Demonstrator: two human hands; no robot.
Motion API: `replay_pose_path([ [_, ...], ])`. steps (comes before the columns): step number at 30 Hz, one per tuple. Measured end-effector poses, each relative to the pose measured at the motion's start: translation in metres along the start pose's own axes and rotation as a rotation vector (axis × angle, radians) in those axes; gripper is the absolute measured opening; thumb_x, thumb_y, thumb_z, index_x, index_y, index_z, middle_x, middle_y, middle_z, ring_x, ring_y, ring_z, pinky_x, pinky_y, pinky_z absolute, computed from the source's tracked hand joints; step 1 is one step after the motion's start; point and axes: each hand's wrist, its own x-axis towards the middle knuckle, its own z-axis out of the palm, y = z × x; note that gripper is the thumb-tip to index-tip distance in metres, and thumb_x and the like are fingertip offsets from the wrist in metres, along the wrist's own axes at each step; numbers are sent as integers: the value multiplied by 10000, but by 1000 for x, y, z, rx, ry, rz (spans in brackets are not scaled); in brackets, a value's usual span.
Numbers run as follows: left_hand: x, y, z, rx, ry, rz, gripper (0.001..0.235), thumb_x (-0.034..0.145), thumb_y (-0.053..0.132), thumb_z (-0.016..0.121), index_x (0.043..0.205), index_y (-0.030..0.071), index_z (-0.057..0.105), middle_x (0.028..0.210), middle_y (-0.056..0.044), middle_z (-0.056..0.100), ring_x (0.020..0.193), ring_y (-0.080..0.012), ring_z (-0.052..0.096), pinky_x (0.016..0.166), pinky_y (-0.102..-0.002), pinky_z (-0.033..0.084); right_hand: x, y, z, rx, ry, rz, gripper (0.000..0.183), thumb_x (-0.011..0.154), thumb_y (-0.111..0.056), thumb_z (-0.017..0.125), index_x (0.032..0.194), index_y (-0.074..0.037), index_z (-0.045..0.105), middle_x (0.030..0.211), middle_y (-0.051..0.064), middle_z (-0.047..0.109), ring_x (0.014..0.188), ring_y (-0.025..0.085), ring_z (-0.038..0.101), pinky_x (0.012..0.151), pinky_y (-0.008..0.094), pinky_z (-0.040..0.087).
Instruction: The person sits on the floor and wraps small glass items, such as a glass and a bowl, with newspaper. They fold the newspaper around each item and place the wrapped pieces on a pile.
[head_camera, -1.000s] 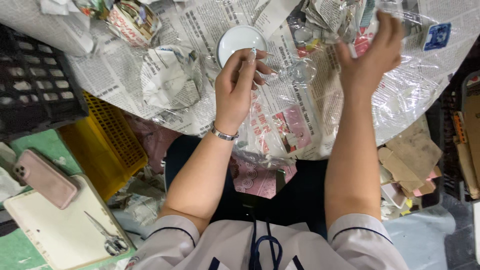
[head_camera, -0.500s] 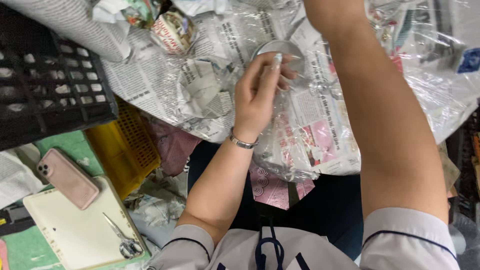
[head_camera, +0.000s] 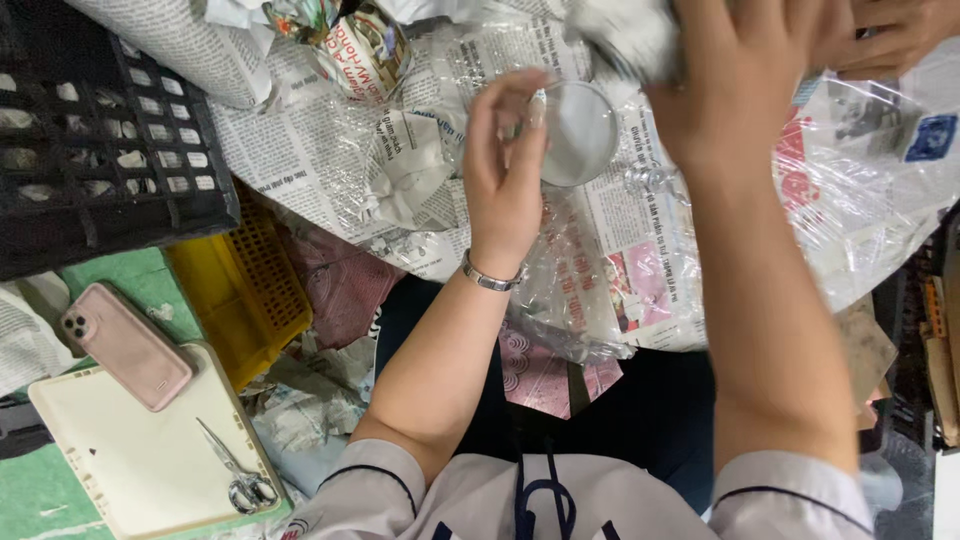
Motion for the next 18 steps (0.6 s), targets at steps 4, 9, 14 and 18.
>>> replay_pose_path([
  [4, -12, -2, 14, -112, -404, -91, 862, 962, 561, 725, 1593, 139, 317, 1596, -90, 416, 1487, -229, 475, 1248, -433, 458, -88, -29, -73, 386, -85, 511, 513, 861, -198, 914, 1245, -14, 627, 1133, 104, 676, 1015, 296, 684, 921, 447, 514],
  [9, -39, -25, 37, -122, -877, -145, 882, 939, 507, 772, 1591, 78, 362, 1613, -141, 445, 1522, -255, 425, 1327, -480, 371, -173, -52, -59, 1038, -41, 982, 428, 929, -105, 642, 1334, 27, 603, 1216, 82, 697, 1109, 169, 658, 1011, 318, 533],
  [14, -58, -50, 42, -127, -759, -263, 643, 1102, 419, 655, 1590, 65, 431, 1588, -117, 469, 1476, -222, 476, 1267, -383, 437, -198, -49, -39, 1074, 203, 891, 426, 1052, -150, 609, 1429, 27, 515, 1317, 96, 624, 1196, 168, 610, 1091, 324, 486],
  [18, -57, -50, 37, -172, -722, -377, 743, 1074, 417, 695, 1628, 33, 384, 1560, -182, 511, 1484, -285, 491, 1257, -424, 428, -192, -41, -34, 994, 312, 797, 428, 1055, -204, 635, 1399, 30, 532, 1278, 87, 607, 1155, 165, 596, 1067, 317, 473],
])
